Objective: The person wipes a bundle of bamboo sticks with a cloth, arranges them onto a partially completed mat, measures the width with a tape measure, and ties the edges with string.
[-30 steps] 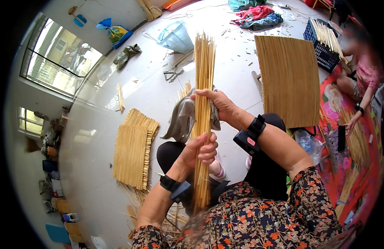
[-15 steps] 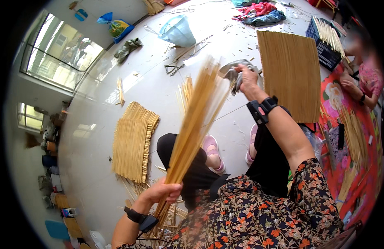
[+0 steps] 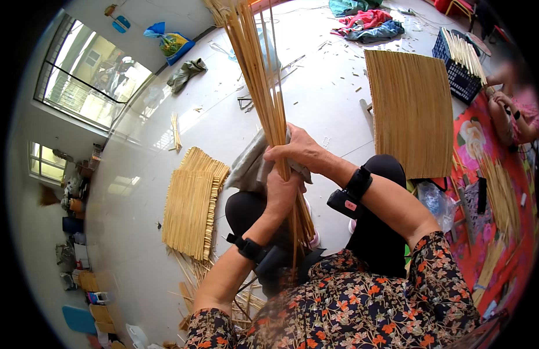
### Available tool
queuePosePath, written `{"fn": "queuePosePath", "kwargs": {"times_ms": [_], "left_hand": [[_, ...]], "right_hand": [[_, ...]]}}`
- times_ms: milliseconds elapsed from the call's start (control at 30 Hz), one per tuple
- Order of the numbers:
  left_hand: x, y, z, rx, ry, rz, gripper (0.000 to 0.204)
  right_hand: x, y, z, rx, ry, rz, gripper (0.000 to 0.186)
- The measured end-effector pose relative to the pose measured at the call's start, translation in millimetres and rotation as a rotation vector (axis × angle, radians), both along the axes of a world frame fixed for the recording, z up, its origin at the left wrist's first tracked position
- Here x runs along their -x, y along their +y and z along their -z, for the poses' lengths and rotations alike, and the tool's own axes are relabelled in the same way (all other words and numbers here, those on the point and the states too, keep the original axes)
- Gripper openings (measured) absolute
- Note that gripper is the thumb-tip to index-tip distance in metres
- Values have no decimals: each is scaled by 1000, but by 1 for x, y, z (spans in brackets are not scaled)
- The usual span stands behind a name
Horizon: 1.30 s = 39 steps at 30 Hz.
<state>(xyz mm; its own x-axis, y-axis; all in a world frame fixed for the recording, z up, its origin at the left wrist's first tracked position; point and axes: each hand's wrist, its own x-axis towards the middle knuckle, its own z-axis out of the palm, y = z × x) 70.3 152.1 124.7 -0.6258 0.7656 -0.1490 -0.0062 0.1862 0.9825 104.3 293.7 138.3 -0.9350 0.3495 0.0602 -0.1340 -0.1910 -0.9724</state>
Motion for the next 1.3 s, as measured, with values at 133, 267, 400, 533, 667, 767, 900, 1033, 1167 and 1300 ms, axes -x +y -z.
{"fn": "queuePosePath", "kwargs": {"times_ms": [133,267,400,533,667,767,900,1033,1167,1300], "left_hand": [[7,12,-8,7,159,94,23],[22,23,-42,107,284,218,30],[21,8,-84,246,466,467,45],[10,-27,-119,314,999,409,59],[-9,-24,-177,0,1693,544,85],[12,-32,-167,512,1736,450,88],[56,-71,-120,1000,1076,418,59],[49,-112,-72,853,1051,375,35],[37,-124,-81,895,1118,314,25],[44,-171,-89,923,1140,291,21]], "right_hand": [[-8,3,-8,-19,64,178,43],[-4,12,-17,87,206,285,37],[-5,32,-20,63,338,415,28],[-12,43,-19,-349,352,445,28],[-6,8,-8,-1209,419,519,21],[-1,-19,-3,-1489,430,318,19],[-2,-31,-3,-1693,496,311,17],[1,-45,16,-1778,555,202,21],[5,-39,29,-1736,689,294,22],[3,13,62,-1744,459,267,24]]}}
